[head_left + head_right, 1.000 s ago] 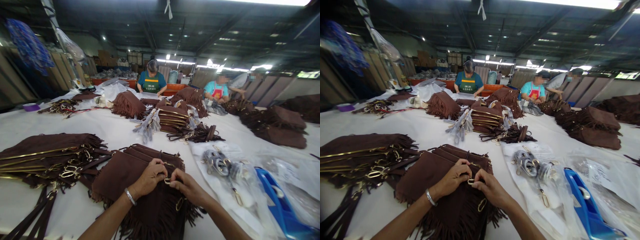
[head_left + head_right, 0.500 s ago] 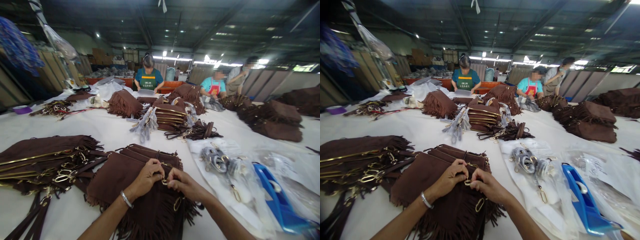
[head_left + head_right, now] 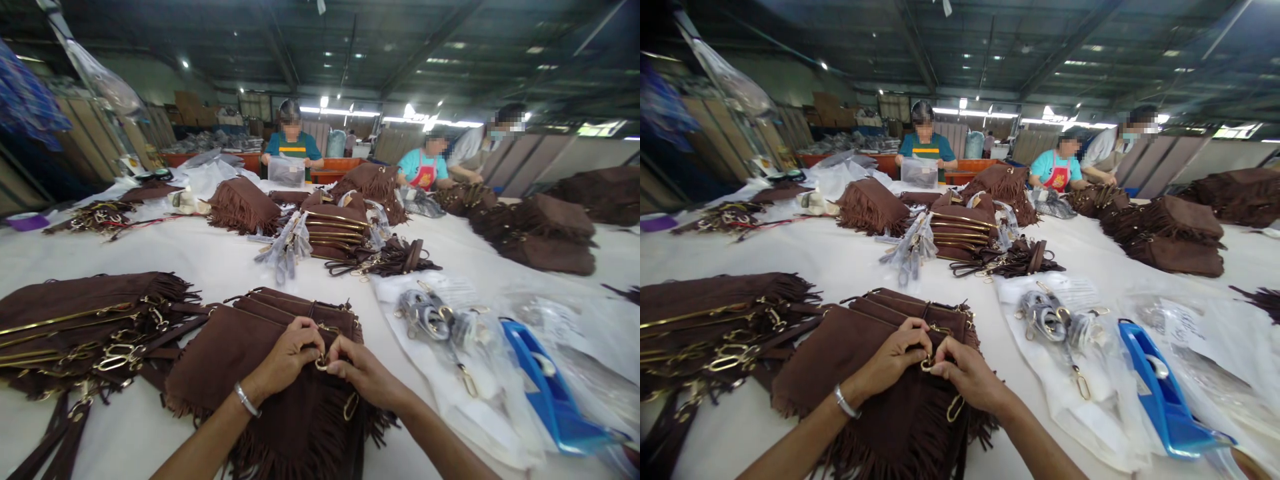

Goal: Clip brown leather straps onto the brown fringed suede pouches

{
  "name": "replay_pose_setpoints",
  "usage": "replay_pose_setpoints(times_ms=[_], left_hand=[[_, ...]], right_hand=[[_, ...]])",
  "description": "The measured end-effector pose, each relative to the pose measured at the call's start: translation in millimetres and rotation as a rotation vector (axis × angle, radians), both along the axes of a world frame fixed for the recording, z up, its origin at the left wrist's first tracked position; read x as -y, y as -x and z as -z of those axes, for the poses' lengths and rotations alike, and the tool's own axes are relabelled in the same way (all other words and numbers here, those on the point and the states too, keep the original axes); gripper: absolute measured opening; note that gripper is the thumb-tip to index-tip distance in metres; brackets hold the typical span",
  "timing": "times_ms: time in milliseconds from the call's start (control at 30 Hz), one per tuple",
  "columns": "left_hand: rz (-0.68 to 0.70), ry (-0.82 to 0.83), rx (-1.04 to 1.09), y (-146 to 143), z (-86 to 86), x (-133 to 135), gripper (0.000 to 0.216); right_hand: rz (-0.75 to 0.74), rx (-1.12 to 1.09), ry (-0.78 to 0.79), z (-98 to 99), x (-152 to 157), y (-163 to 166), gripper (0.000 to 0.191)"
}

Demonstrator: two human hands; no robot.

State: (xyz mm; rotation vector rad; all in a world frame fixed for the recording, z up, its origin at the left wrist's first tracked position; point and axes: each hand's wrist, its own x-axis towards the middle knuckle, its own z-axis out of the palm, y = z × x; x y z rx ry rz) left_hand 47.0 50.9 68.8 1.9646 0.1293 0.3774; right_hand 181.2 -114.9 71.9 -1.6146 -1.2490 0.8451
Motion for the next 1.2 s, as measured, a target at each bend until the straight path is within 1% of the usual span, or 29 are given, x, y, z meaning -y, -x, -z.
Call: replay_pose_setpoints(times_ms=[67,200,267,333,400,467,533,600,633,667,700,767,800,900,933,967,1000,1100,1133,1167,1200], left_hand=[[0.002,0.008,-0.006,0,0.5,0,0.013],[0.005,0.026,0.002,1,-0.3,-1,0.012],[-0.012,0.026,0.015,3,-2.1,1,0.010],[-0.043,-0.014,0.034,5,-4.6,4,0.008],[-0.063,-0.090,0.061,6,-6.8,9,0.010],[-0.089,-0.177,0.107,5,-7.5,14,0.018],[-0.155,-0.269,0.157,2,-6.3,18,0.024],[-0.234,-0.372,0.189,-1,-3.9,23,0.027],[-0.268,-0.430,0.193,-3,-2.6,25,0.027],[-0.293,-0.495,0.189,-5,-1.3,27,0.026],[-0.312,-0.562,0.180,-6,-0.1,29,0.023],[-0.331,-0.696,0.153,-8,2.8,33,0.011],[-0.319,-0.756,0.143,-9,4.7,35,0.005],[-0.181,-0.881,0.127,-14,12.3,33,0.040],[-0.131,-0.893,0.124,-17,14.8,31,0.047],[-0.095,-0.886,0.124,-21,16.5,29,0.050],[-0.075,-0.864,0.124,-25,17.3,27,0.048],[-0.091,-0.752,0.124,-37,13.7,22,0.028],[-0.095,-0.724,0.125,-40,11.5,22,0.023],[-0.093,-0.707,0.129,-43,9.9,21,0.021],[-0.085,-0.702,0.138,-45,9.2,21,0.020]], right_hand=[[0.014,0.023,-0.003,-1.8,0,2,0.015],[0.029,-0.006,-0.023,-2.7,1,1,0.014],[0.083,0.024,-0.035,-2.3,4,-1,0.013],[0.164,0.098,-0.027,-2.3,8,-1,0.013],[0.232,0.173,0.000,-3.2,15,2,0.012],[0.253,0.224,0.024,-5.6,24,9,0.017],[0.179,0.275,0.043,-9.5,33,13,0.019],[0.072,0.325,0.047,-13.8,39,12,0.008],[0.058,0.348,0.036,-15.5,41,8,0.010],[0.081,0.370,0.017,-16.5,41,2,0.015],[0.140,0.389,-0.004,-16.5,39,-5,0.017],[0.259,0.413,-0.037,-14.0,33,-17,0.011],[0.282,0.414,-0.045,-11.8,29,-22,0.008],[0.257,0.403,-0.069,-6.0,18,-26,0.010],[0.244,0.403,-0.078,-5.3,15,-27,0.009],[0.232,0.404,-0.087,-5.6,14,-28,0.008],[0.204,0.404,-0.089,-6.6,13,-31,0.008],[0.021,0.353,-0.041,-11.6,10,-55,0.010],[0.000,0.332,-0.012,-12.3,8,-68,0.011],[0.033,0.339,0.023,-11.6,3,-84,0.013],[0.113,0.374,0.061,-9.3,-4,-102,0.017]])
